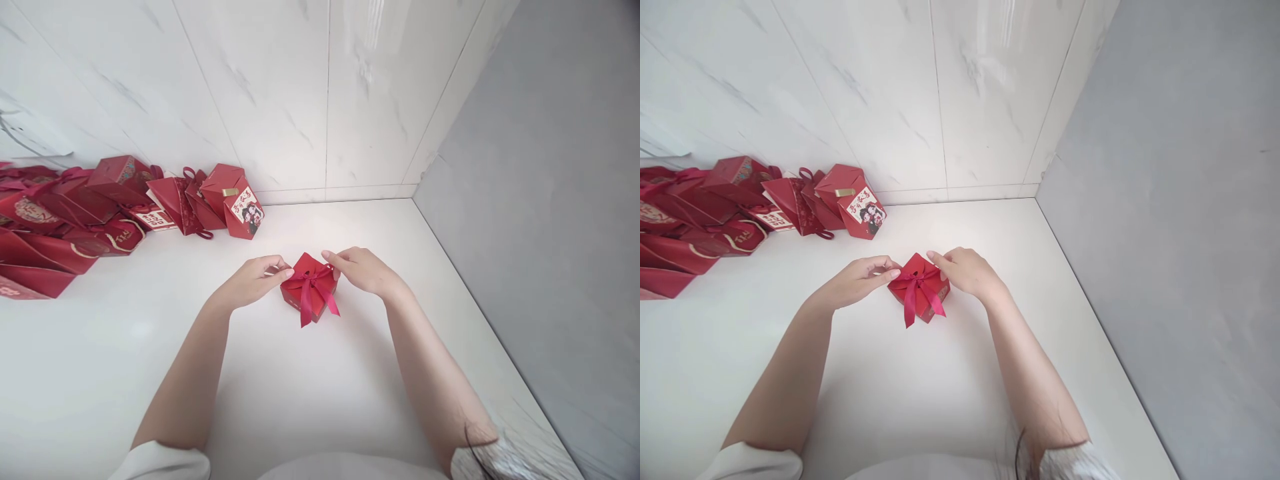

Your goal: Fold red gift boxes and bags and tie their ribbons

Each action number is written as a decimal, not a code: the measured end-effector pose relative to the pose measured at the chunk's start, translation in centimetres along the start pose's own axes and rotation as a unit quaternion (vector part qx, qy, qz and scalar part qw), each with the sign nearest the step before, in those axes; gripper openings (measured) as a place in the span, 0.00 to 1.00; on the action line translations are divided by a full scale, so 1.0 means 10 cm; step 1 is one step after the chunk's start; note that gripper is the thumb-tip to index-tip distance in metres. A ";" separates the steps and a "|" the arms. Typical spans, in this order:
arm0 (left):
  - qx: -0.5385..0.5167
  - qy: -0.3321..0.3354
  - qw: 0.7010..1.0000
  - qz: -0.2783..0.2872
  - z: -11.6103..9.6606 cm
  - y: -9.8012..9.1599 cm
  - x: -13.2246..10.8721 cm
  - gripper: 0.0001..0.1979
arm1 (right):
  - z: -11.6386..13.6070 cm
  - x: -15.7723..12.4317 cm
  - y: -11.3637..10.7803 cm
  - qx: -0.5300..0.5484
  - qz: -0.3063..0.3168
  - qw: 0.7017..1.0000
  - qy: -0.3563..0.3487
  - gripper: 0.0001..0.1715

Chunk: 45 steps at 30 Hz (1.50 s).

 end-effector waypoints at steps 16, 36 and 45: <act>-0.010 0.009 1.000 -0.011 -0.02 -0.03 -0.01 0.18 | 0.11 0.00 0.08 -0.044 -0.020 0.998 -0.048 0.17; 0.051 -0.003 0.998 -0.049 0.03 -0.11 0.01 0.17 | 0.35 -0.16 -0.02 -0.051 -0.133 0.970 -0.196 0.11; 0.024 -0.003 0.998 -0.054 0.01 -0.07 0.01 0.15 | 0.58 -0.23 0.47 -0.110 -0.059 0.938 -0.323 0.10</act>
Point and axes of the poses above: each hand's wrist, its own x-axis towards the middle knuckle, its own y-axis out of the palm, z = x × y, the point moved 9 cm from there along x, towards the middle knuckle, and after that the axes turned 12 degrees about y, right-handed, at the moved point
